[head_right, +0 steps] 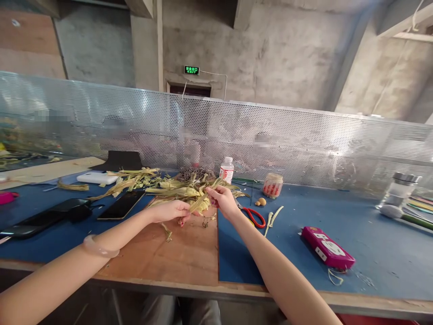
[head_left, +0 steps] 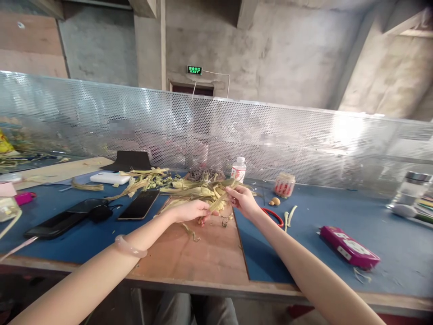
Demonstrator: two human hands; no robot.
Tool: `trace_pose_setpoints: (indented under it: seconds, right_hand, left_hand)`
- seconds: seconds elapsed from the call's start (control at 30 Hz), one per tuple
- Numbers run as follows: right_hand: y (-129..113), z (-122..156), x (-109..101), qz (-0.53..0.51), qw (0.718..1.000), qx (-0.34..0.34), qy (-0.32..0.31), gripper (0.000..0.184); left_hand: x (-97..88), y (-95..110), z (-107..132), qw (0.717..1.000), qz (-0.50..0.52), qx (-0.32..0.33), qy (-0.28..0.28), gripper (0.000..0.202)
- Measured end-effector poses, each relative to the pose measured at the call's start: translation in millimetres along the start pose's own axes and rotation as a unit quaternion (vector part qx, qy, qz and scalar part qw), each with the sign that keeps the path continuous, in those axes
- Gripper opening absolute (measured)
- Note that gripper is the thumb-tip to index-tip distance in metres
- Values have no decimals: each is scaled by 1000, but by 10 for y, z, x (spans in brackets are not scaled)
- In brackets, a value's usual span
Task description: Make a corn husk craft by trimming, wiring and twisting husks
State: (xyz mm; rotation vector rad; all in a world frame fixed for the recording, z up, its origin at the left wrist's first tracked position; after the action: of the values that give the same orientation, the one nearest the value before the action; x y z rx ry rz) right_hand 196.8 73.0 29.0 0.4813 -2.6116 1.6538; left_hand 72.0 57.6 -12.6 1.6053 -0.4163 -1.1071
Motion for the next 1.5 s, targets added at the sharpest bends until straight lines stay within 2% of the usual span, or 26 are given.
trace_pose_setpoints:
  seconds: [0.17,0.3,0.4,0.5,0.63,0.77,0.97,1.3,1.5]
  right_hand:
    - [-52,35,77,16,1000,-19,0,32]
    - [-59,74,213,46,999,-24,-13,35]
    - [-53,97,321,60,997,-26,-26,33]
    - [-63,106,355,67,997,-32,-26,33]
    - [-97,97,275,49,998,-38,0,34]
    - [-133,83,189,23,998,-46,24,30]
    - [-98,83,176,25,999,-35,31,31]
    - [-73,90,179,24,999,-14,39,29]
    - [-127,104,160,28,998,-29,50,27]
  left_hand:
    - [44,103,36,1000,-5,4,-12,26]
    - [4,335,61,997,27,58,31,27]
    - [-2,405,64,996,14,77,43,25]
    - [-28,375,57,996,-1,76,56,23]
    - [-72,278,42,996,30,55,70,22]
    - [-71,211,25,995,66,37,65,21]
    - [-55,155,6,993,99,20,55,19]
    - [-62,133,8,994,94,11,60,22]
    - [-64,129,14,992,107,-5,68,26]
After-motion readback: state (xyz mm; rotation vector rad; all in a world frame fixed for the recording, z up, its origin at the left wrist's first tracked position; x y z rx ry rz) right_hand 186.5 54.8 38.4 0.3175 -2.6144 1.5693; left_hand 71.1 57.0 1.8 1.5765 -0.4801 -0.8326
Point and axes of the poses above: each hand's wrist, its own z-axis away from the middle knuckle, its own x-axis out of the palm, y = z × x, the point moved 9 cm from there along -z, towards the middle knuckle, and after that the axes turned 3 degrees about -x, right-handed, at the moved point
